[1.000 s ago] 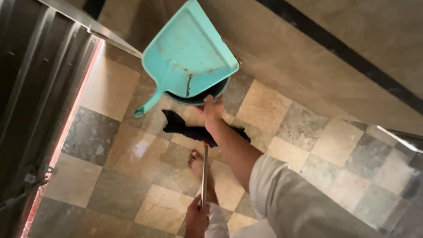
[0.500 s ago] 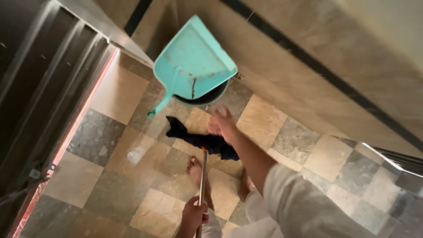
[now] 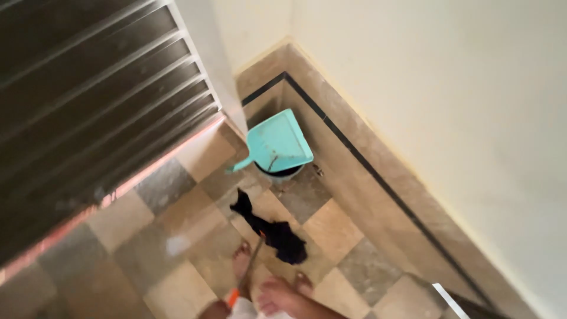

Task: Cleaning a tiled entryway and stairs using a cloth attached to a pole.

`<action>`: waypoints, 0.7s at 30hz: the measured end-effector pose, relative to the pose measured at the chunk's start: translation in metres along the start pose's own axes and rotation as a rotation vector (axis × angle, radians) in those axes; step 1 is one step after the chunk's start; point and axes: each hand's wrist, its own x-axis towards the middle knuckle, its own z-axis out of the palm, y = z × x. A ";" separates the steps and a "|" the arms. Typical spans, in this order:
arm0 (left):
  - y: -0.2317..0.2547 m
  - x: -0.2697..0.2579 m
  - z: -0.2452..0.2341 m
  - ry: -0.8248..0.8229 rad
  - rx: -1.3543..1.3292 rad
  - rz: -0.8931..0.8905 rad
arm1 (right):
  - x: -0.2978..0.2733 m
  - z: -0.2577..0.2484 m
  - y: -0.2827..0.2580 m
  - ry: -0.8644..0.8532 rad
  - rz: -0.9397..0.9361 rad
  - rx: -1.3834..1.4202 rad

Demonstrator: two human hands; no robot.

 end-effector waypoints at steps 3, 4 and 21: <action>-0.013 -0.038 0.010 0.001 -0.019 -0.044 | -0.083 0.033 -0.051 -0.119 0.009 -0.183; -0.024 -0.053 0.016 -0.002 -0.022 -0.066 | -0.108 0.040 -0.076 -0.160 0.018 -0.236; -0.220 -0.311 0.140 0.207 -0.287 0.431 | -0.197 0.124 0.143 -0.117 -0.083 -0.247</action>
